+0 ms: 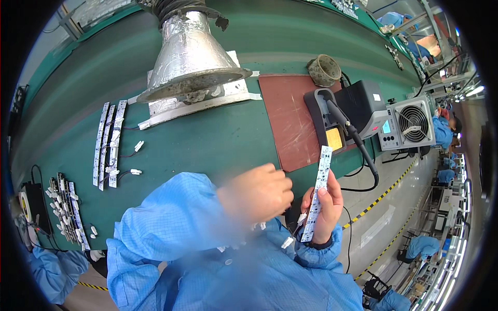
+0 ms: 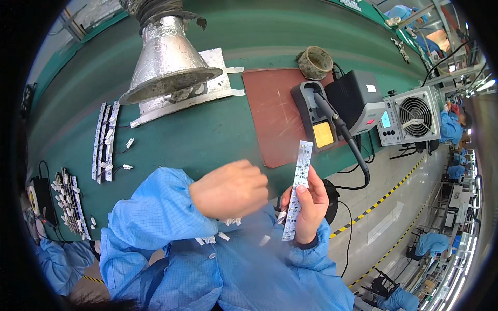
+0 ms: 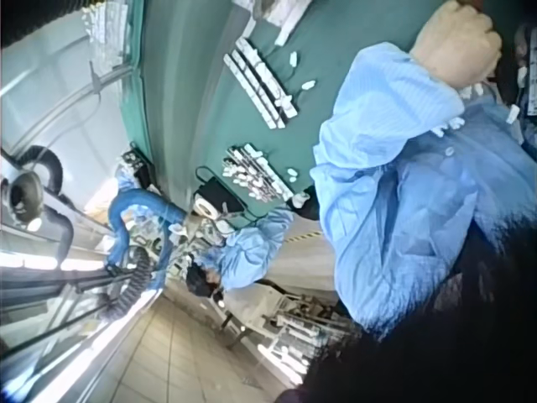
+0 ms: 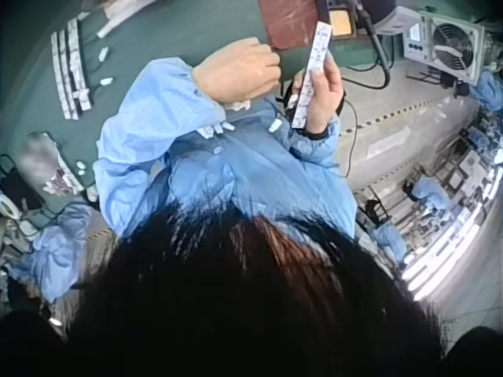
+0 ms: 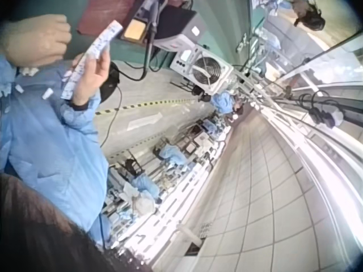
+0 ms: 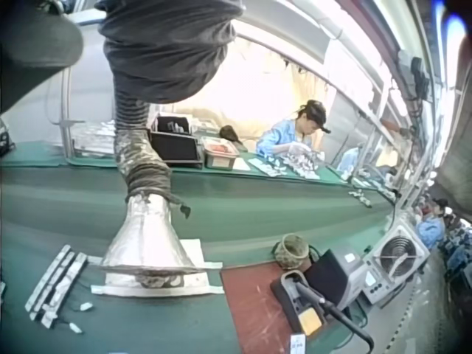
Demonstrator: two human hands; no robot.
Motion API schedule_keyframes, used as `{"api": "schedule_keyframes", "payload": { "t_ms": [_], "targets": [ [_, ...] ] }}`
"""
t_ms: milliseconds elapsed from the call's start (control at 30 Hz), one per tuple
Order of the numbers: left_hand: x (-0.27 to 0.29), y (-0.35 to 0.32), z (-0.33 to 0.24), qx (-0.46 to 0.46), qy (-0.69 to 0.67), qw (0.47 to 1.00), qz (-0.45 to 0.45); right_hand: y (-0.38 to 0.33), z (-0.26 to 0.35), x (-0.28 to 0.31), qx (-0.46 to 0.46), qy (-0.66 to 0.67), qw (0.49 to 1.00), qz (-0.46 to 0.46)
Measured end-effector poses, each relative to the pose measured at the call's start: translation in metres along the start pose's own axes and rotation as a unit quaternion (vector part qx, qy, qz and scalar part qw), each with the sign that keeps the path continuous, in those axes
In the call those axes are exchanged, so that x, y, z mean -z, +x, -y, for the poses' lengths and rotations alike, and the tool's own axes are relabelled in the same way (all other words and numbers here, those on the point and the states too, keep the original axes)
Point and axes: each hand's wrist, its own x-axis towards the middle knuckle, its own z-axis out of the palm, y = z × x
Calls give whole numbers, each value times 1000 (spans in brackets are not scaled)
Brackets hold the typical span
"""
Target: The person solders wires onto LED circuit strips one by one using a soldering iron and sets the strips on the table.
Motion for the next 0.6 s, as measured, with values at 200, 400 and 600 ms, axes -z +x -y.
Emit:
{"api": "schedule_keyframes", "payload": {
  "t_ms": [200,400,600],
  "targets": [
    [-15,-2,23,37,88,993,-69,4,2,1,12,-116,993,-1],
    [-30,-6,23,74,147,986,-4,12,-8,0,73,-373,925,-2],
    [-32,-6,22,66,169,983,7,25,-16,-16,165,-512,843,-9]
  ]
}}
